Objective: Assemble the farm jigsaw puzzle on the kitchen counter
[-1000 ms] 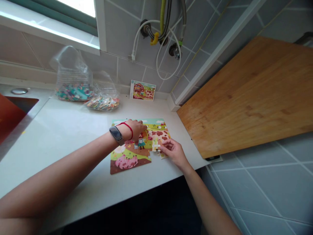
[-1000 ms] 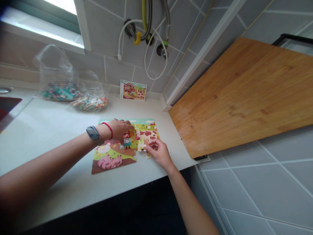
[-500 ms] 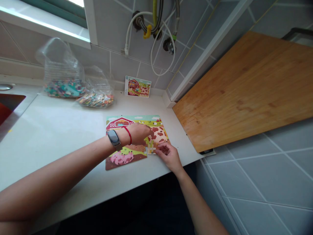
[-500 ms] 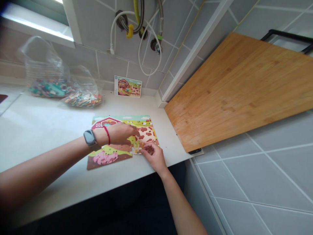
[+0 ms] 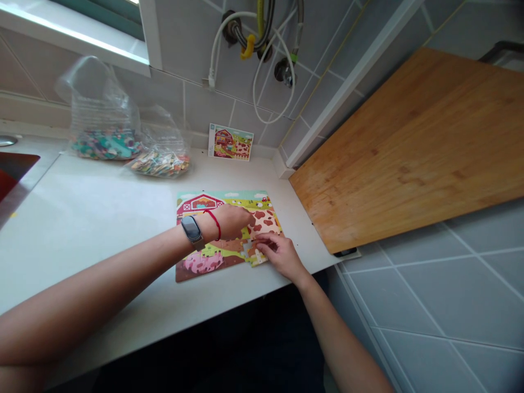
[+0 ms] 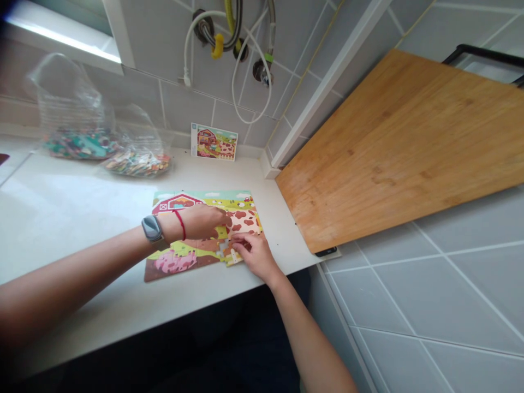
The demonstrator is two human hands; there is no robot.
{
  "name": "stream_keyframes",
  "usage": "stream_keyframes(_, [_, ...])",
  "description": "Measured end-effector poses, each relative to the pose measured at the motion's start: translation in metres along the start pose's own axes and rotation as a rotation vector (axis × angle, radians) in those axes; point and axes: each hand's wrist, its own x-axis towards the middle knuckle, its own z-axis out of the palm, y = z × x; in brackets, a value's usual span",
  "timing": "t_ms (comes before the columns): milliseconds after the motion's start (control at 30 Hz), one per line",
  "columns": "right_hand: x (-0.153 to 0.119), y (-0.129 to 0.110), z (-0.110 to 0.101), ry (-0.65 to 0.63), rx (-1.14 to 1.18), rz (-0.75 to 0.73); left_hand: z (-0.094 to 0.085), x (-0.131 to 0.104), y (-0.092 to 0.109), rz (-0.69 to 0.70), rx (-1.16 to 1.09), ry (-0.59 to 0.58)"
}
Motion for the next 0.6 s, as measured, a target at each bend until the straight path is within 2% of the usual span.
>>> stream_keyframes(167, [0.010,0.000,0.011,0.082,-0.046,-0.060,0.008,-0.001,-0.006,0.035,-0.058,0.030])
stream_keyframes(267, [0.011,0.002,0.016,0.148,-0.054,-0.086,0.014,-0.001,-0.008,0.012,0.003,0.010])
stream_keyframes(367, [0.010,0.006,0.021,0.148,-0.103,-0.097,0.018,0.000,-0.010,-0.041,0.084,-0.017])
stream_keyframes(500, [0.010,0.008,0.024,0.150,-0.162,-0.163,0.018,0.001,-0.007,-0.082,0.094,-0.034])
stream_keyframes(600, [0.010,0.008,0.024,0.203,-0.152,-0.249,0.018,0.002,-0.001,-0.071,0.050,-0.019])
